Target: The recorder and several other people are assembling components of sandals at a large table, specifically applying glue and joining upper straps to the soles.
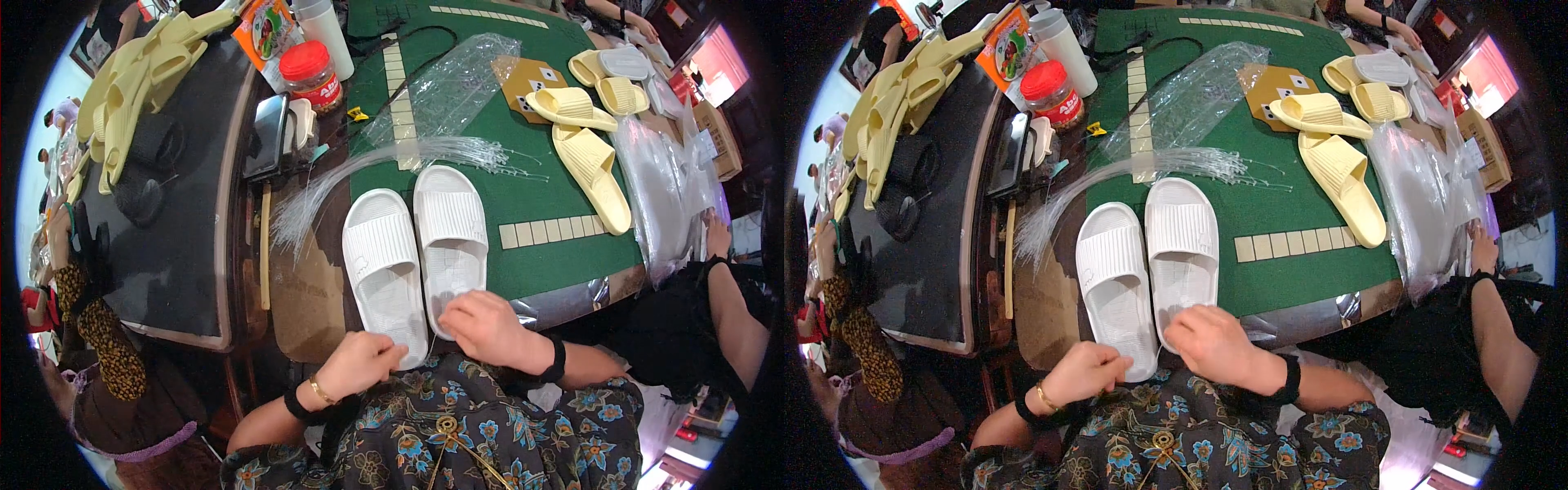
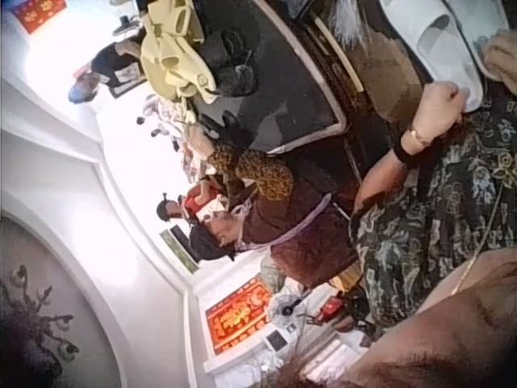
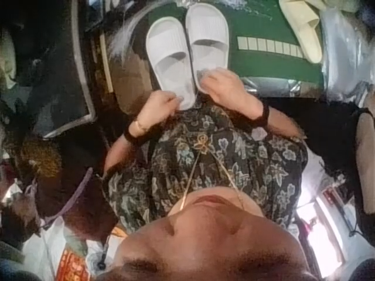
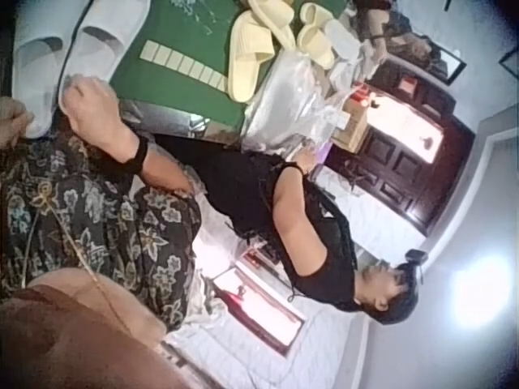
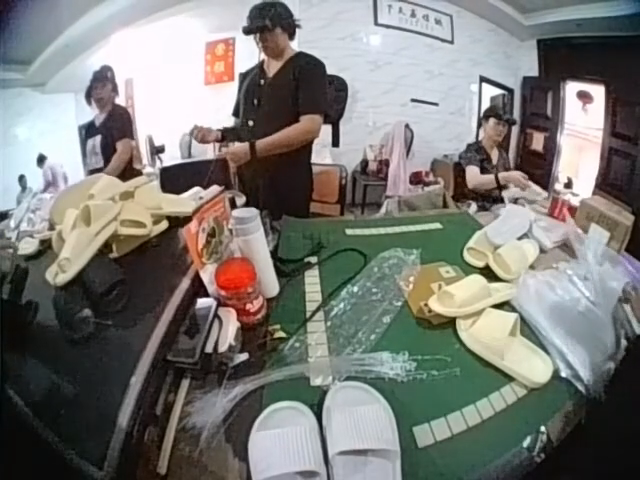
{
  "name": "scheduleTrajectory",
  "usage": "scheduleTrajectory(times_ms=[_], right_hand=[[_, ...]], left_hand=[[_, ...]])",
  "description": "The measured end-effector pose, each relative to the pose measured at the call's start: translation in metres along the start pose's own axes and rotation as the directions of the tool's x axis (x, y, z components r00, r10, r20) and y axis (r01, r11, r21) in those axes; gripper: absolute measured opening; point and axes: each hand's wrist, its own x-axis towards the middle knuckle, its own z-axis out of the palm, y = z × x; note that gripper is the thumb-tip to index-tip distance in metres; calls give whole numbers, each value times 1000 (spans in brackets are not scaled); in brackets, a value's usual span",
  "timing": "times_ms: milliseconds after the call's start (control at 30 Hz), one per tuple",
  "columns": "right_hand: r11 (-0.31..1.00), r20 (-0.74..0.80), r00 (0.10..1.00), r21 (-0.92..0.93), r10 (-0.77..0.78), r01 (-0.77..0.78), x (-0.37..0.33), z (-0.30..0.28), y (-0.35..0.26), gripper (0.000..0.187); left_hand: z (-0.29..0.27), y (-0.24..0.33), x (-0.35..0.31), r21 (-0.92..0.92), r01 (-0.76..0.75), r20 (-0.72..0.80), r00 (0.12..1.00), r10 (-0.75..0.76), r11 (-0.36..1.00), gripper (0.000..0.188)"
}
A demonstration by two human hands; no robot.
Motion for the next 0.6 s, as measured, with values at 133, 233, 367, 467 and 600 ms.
scheduleTrajectory(times_ms=[133, 233, 367, 467, 600], right_hand=[[996, -129, 991, -91, -26, 14, 23, 0, 18, 14], [990, -160, 987, -138, -8, -15, 35, 0, 25, 18], [990, -237, 971, -129, 33, -65, 41, 6, 32, 31], [988, -238, 971, -144, 15, -50, 36, 9, 35, 32], [987, -220, 975, -162, -34, -2, 30, 2, 32, 35]], left_hand=[[-6, -5, 26, 447, -193, -427, 812, 398, 873, 36], [-9, -3, 42, 552, -111, -521, 728, 445, 826, 36], [-15, 8, 44, 514, -243, -570, 620, 539, 823, 33], [-22, 15, 43, 446, -302, -674, 506, 538, 843, 28], [-53, 22, 57, 387, -269, -745, 473, 471, 882, 21]])
